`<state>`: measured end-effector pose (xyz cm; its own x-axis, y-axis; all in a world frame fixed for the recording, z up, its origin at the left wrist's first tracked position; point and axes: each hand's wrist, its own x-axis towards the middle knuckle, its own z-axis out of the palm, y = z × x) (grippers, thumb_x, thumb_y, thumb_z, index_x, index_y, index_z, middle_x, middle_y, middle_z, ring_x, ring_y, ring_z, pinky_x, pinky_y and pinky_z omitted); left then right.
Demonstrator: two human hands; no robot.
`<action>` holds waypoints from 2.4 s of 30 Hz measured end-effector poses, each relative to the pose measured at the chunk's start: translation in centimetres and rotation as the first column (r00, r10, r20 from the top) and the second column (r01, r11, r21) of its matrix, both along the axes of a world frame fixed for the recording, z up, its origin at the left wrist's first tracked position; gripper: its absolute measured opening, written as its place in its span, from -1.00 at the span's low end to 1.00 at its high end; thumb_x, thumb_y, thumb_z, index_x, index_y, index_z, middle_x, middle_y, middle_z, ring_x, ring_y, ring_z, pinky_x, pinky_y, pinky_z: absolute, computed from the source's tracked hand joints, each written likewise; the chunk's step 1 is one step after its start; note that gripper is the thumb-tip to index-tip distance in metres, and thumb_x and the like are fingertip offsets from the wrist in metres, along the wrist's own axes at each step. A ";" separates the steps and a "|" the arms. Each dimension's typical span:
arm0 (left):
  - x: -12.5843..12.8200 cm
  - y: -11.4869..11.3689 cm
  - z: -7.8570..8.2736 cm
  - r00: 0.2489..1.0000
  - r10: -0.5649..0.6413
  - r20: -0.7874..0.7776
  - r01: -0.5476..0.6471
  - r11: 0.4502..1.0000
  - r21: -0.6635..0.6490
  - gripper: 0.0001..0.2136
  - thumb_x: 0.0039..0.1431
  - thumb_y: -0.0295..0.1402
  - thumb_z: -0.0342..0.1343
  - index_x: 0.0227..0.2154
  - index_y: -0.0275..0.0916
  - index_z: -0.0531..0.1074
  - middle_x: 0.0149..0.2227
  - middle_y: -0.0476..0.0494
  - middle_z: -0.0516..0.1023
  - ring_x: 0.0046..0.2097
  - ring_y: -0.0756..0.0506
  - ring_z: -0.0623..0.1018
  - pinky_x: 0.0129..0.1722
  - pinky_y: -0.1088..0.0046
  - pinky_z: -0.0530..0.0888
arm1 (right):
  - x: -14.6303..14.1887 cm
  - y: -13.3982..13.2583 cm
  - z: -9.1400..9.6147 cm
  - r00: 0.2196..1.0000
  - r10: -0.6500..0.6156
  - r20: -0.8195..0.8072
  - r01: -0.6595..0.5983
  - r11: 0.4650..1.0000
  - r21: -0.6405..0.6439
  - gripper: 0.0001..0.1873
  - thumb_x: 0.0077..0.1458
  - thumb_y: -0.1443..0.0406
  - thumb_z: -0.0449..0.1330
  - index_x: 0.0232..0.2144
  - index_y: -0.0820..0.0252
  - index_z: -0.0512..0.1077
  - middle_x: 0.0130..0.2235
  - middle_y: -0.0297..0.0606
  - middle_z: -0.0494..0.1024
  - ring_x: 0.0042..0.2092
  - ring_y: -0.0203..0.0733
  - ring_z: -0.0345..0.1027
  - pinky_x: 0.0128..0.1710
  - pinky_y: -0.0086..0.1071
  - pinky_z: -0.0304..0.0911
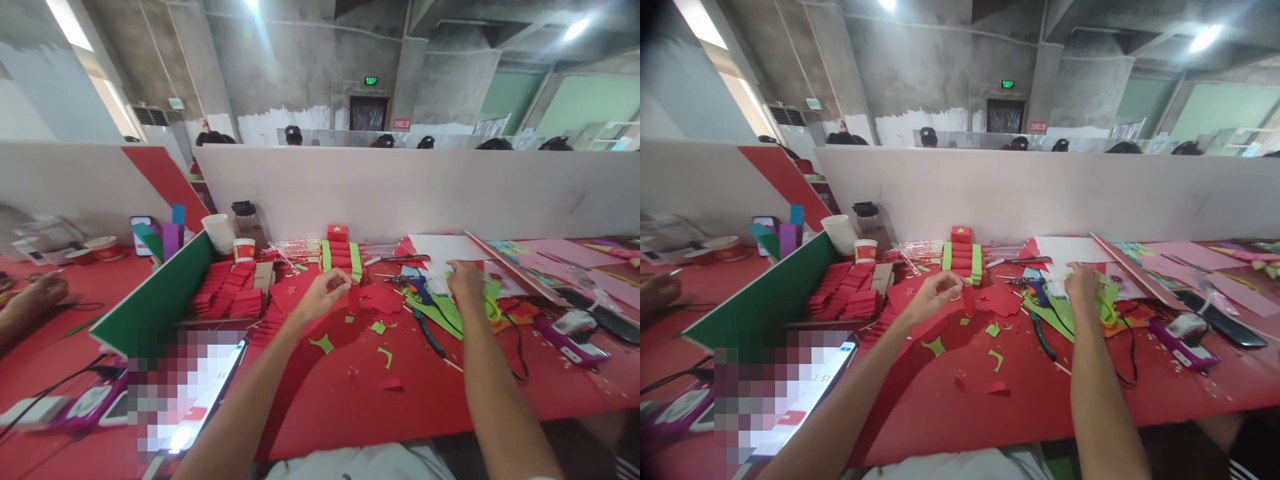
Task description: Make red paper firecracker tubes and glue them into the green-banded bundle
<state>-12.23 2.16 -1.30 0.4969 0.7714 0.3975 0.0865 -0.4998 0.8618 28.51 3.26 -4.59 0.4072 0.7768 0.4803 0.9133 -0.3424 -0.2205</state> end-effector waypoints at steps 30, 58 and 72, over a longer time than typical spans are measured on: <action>0.0 0.4 -0.5 1.000 -0.016 0.018 0.016 0.999 0.031 -0.77 0.22 -0.17 0.12 -0.30 -0.26 0.42 -0.12 -0.17 0.57 -0.31 0.00 0.47 -0.23 0.43 0.42 | -6.6 0.1 1.1 0.840 0.373 -0.394 -0.325 0.927 0.184 -0.47 0.05 0.29 0.17 0.08 0.05 0.19 -0.19 -0.16 0.60 -0.33 -0.07 0.49 -0.35 -0.33 0.26; 0.0 0.5 -0.7 0.999 -0.031 0.010 0.031 0.999 0.033 -0.78 0.22 -0.17 0.12 -0.28 -0.25 0.42 -0.10 -0.21 0.56 -0.26 -0.03 0.50 -0.20 0.41 0.43 | -10.1 1.0 1.7 0.068 0.710 -0.701 -0.234 0.695 0.680 -0.32 -0.33 0.23 0.48 -0.15 0.00 0.24 -0.50 -0.56 0.39 -0.62 -0.41 0.19 -0.64 -0.50 0.15; 0.1 0.2 -0.5 0.999 -0.032 0.010 0.032 0.999 0.025 -0.75 0.22 -0.15 0.12 -0.29 -0.26 0.42 -0.08 -0.23 0.56 -0.23 -0.06 0.52 -0.19 0.40 0.44 | -9.4 1.4 1.3 0.222 0.617 -0.755 -0.184 0.787 0.589 -0.59 -0.35 0.17 0.48 -0.50 0.22 0.39 -0.63 -0.45 0.36 -0.62 -0.39 0.17 -0.65 -0.48 0.08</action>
